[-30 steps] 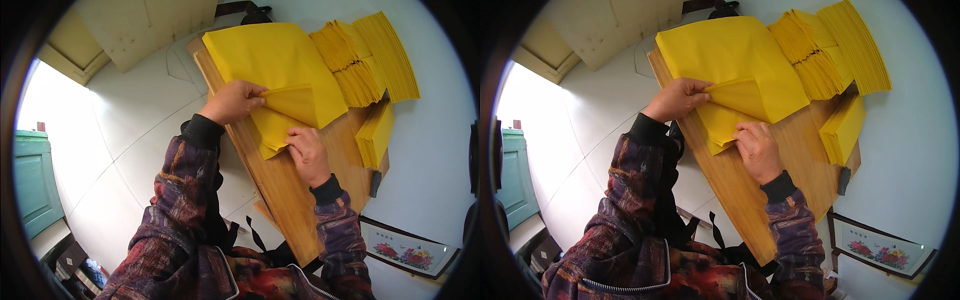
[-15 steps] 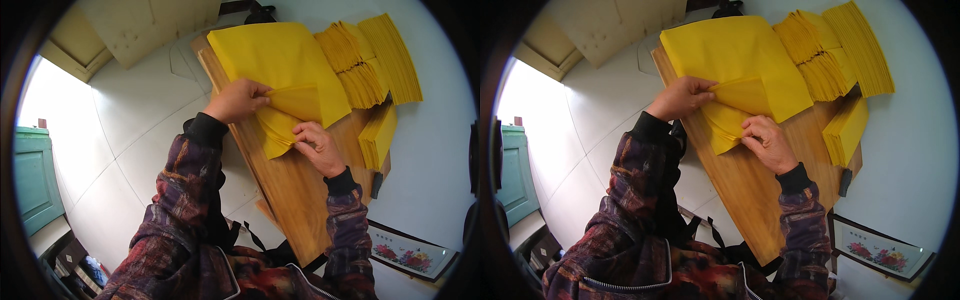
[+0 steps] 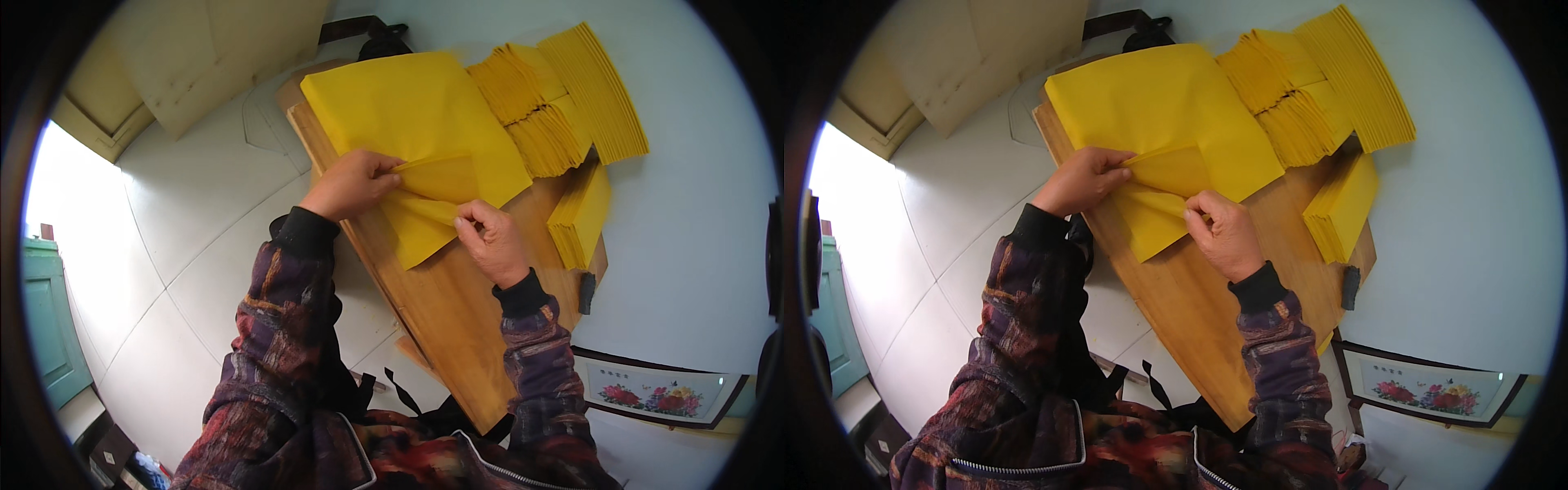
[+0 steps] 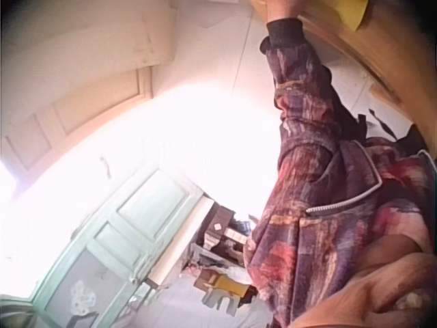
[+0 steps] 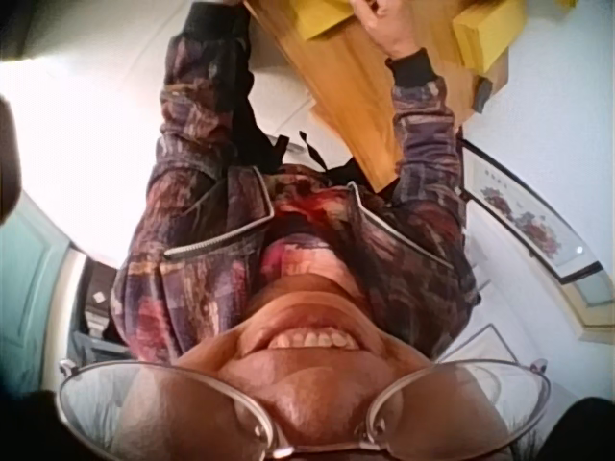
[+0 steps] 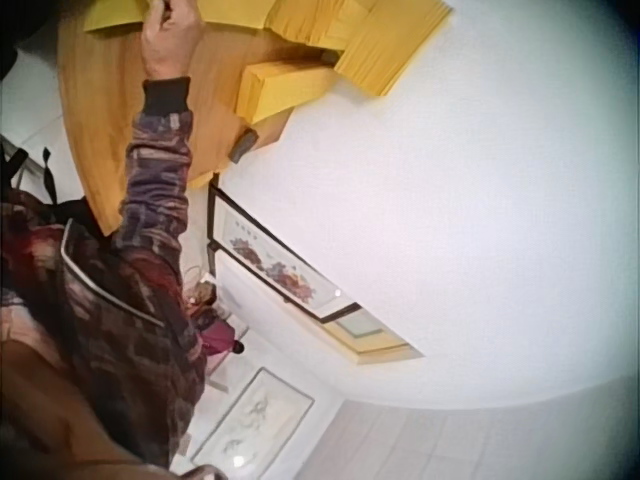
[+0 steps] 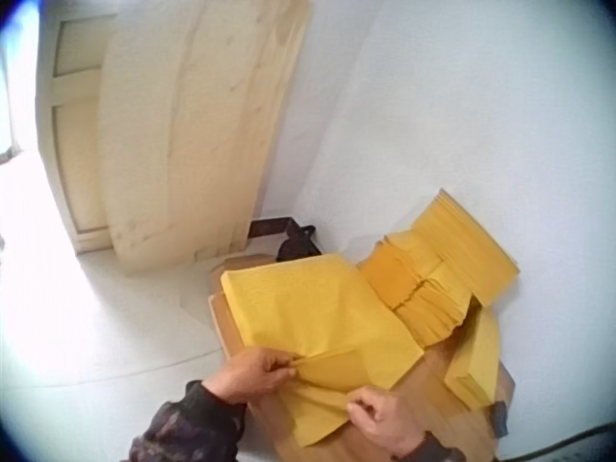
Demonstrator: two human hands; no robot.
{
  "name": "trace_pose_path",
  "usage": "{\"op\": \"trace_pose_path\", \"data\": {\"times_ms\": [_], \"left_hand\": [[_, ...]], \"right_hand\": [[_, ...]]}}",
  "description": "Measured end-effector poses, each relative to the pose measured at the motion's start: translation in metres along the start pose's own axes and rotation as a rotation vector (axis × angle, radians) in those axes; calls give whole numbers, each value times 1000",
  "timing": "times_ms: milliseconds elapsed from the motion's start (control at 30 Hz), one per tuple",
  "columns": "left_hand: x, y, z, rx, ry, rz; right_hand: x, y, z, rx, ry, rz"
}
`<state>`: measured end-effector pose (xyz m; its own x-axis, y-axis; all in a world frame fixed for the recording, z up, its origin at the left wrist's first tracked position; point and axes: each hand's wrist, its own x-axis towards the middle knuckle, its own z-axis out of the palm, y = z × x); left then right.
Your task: The person folds yellow paper sheets by hand on a wooden table. They repeatedly fold each sheet in half, smooth the crease, and place the folded sheet into a growing stack on the table.
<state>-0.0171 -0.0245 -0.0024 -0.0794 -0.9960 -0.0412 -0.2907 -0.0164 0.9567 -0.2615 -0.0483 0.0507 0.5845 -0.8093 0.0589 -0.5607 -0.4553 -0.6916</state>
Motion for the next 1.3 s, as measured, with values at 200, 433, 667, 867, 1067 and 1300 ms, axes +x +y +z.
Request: {"op": "trace_pose_path", "data": {"times_ms": [200,433,667,867,1067,1300], "left_hand": [[-1,2,0,-115,-25,-70],[3,-6,4,-51,-17,-55],[1,-3,4,-51,32,-76],[0,0,3,-58,26,-81],[-1,0,3,-27,19,-80],[1,-4,4,-86,-3,-46]], "right_hand": [[28,-5,-6,-143,179,-108],[37,-3,-6,-209,303,-189],[-24,-4,15,-429,116,-355],[-24,14,27,-437,69,-363],[-12,19,14,-182,-37,-262],[0,21,0,118,-260,-4]]}}
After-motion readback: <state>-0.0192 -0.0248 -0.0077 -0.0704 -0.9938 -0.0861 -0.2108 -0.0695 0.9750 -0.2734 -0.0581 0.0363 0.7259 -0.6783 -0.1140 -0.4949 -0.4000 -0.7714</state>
